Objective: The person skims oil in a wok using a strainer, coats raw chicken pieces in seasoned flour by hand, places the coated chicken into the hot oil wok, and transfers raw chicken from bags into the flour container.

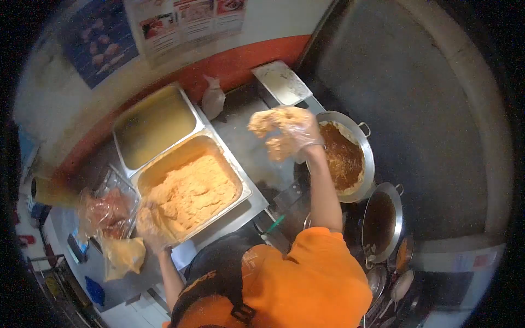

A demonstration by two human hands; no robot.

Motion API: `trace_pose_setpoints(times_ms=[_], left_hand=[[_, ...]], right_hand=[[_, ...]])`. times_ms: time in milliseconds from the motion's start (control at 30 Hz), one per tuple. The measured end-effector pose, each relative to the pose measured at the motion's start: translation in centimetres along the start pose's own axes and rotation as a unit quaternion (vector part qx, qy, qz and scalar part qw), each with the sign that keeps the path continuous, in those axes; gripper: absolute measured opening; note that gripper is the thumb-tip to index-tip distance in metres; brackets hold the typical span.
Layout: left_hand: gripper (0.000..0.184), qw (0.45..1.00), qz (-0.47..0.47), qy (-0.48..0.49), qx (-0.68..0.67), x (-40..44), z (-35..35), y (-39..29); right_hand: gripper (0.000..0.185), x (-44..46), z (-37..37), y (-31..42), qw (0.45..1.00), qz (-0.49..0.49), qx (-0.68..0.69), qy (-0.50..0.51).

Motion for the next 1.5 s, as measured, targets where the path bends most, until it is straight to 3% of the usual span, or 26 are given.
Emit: trace_pose_setpoints(times_ms=[67,133,200,333,400,467,533,567,633,700,833,867,900,933,1000,1067,1100,1133,1167,1233,1267,1333,1367,1433,1500], left_hand=[[0.04,0.999,0.033,-0.011,-0.039,-0.1,-0.1,0.7],[0.042,0.999,0.038,-0.011,-0.021,-0.1,-0.3,-0.2],[0.041,0.999,0.034,-0.003,-0.012,0.0,-0.6,-1.0],[0.04,0.999,0.016,0.018,0.034,0.3,-0.7,-1.5],[0.039,0.993,-0.019,0.038,0.112,0.3,-0.3,-0.2],[0.039,0.978,-0.05,0.051,0.197,-0.2,-0.5,-0.9],[0.035,0.998,0.055,-0.034,-0.006,-0.1,-1.5,-2.2],[0.033,0.999,0.025,-0.026,0.02,-0.1,-0.9,-0.9],[0.048,0.979,0.03,-0.005,0.201,-0.5,-0.3,-2.5],[0.038,0.995,0.008,-0.014,0.096,-0.1,-0.5,-1.8],[0.037,0.999,0.04,-0.036,0.011,0.2,-1.2,-4.0],[0.036,0.994,0.066,-0.053,-0.069,0.0,-1.2,-3.2],[0.036,0.982,0.089,-0.068,-0.15,-0.1,-1.1,-2.5],[0.036,0.983,0.087,-0.077,-0.145,-0.2,-0.7,-2.1],[0.035,0.996,0.043,-0.038,-0.063,-0.1,-0.5,-2.0],[0.037,0.994,0.065,-0.039,-0.078,0.2,-0.1,-1.7],[0.044,1.0,0.019,0.01,-0.015,0.2,0.2,-1.7],[0.052,0.997,-0.027,0.061,0.048,0.1,0.1,-1.9],[0.039,0.995,0.044,-0.025,-0.08,0.0,-0.5,-2.6],[0.041,0.997,0.029,-0.013,-0.074,0.0,-0.2,-3.2],[0.043,0.998,0.014,-0.004,-0.063,0.0,-0.1,-3.4],[0.051,0.998,-0.032,0.027,-0.036,-0.3,0.3,-2.5],[0.06,0.996,-0.076,0.055,-0.004,-0.3,0.4,-2.4],[0.061,0.995,-0.085,0.039,-0.028,-0.3,0.5,-2.7],[0.063,0.998,-0.059,0.032,-0.011,-0.3,0.4,-3.2]], right_hand=[[0.032,0.0,5.2,-3.7,0.995,-0.067,-0.03,-0.065],[0.029,-0.5,10.8,-6.5,0.952,-0.013,-0.274,-0.136],[0.028,-1.4,13.7,-8.0,0.944,-0.044,-0.282,-0.164],[0.028,-0.4,18.6,-17.7,0.879,-0.231,-0.365,-0.202],[0.028,0.4,19.9,-22.1,0.858,-0.276,-0.384,-0.198],[0.027,0.5,21.1,-25.2,0.826,-0.248,-0.409,-0.298],[0.026,2.1,25.4,-35.6,0.764,-0.246,-0.54,-0.254],[0.025,1.2,23.9,-34.4,0.804,-0.307,-0.415,-0.295],[0.023,0.8,22.1,-31.6,0.817,-0.288,-0.403,-0.295],[0.022,0.7,21.2,-27.4,0.816,-0.248,-0.419,-0.31],[0.02,1.9,18.4,-16.5,0.828,-0.148,-0.406,-0.357],[0.02,2.6,17.0,-13.7,0.843,-0.117,-0.384,-0.359],[0.025,4.0,16.7,-13.0,0.868,-0.049,-0.348,-0.35],[0.025,4.4,14.0,-10.4,0.873,-0.045,-0.344,-0.342],[0.026,4.5,5.3,-3.4,0.951,0.019,-0.154,-0.268],[0.025,5.7,-0.8,-4.6,0.991,0.026,-0.063,-0.115],[0.023,2.9,-7.1,1.7,0.983,-0.043,-0.173,-0.051],[0.024,2.3,-11.5,1.8,0.973,0.04,-0.221,0.057],[0.025,0.8,-16.4,2.4,0.961,0.016,-0.247,0.121],[0.031,-1.5,-25.0,-1.3,0.915,0.1,-0.202,0.336],[0.037,-2.4,-29.2,-3.5,0.851,0.031,-0.331,0.408],[0.042,-3.2,-35.2,-8.8,0.813,0.137,-0.386,0.414],[0.042,-4.1,-36.8,-7.6,0.811,0.144,-0.391,0.411],[0.064,-4.9,-37.5,-6.4,0.777,0.057,-0.524,0.343],[0.06,-3.7,-37.7,-10.2,0.773,0.084,-0.506,0.375]])
Point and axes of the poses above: each hand's wrist, its own x-axis towards the middle knuckle, its own z-axis out of the back of the hand, y = z × x, the point moved 5 cm from there along x, towards the middle knuckle, and after that the axes turned 6 degrees about -z, right-handed, at the moved point
